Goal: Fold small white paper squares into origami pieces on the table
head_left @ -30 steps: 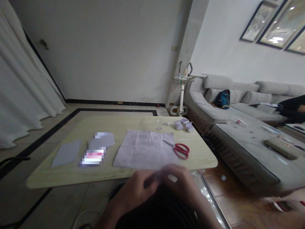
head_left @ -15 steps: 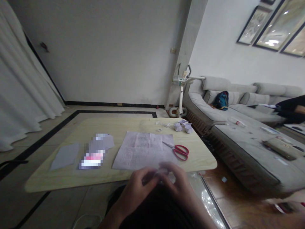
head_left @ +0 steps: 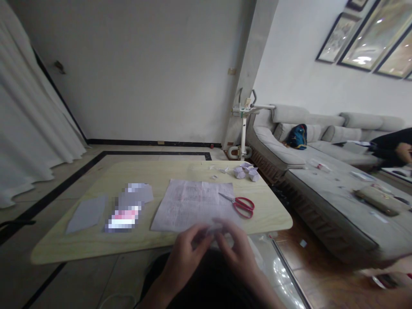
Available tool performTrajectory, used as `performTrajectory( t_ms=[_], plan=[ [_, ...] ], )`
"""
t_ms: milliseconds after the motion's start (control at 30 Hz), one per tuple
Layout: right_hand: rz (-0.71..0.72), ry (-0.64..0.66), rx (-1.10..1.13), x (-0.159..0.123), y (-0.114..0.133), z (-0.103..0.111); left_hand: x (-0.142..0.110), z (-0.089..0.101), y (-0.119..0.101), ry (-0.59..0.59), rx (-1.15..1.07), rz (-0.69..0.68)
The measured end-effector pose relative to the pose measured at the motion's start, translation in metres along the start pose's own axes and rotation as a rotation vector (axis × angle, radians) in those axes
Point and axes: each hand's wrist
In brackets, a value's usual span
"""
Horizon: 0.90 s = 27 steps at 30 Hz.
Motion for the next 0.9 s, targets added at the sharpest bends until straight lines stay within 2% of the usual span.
performTrajectory(
  t_ms=[333,533,900],
  plan=[
    [0.092,-0.084,-0.031,0.004,0.002,-0.003,-0.001,-0.005,0.003,0.004,-0.020,-0.053],
    [0.099,-0.069,-0.048,0.001,0.001,-0.002,-0.001,-0.006,0.005,-0.052,0.050,-0.060],
    [0.068,-0.076,-0.052,0.002,0.000,-0.002,-0.004,-0.009,0.010,-0.066,0.136,-0.087]
  ],
)
Point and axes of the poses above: each hand's wrist, its own x-axis towards the middle knuckle, its own z-axis out of the back of the hand, y = z × x, and after that the axes turned 4 degrees about -y, right-handed
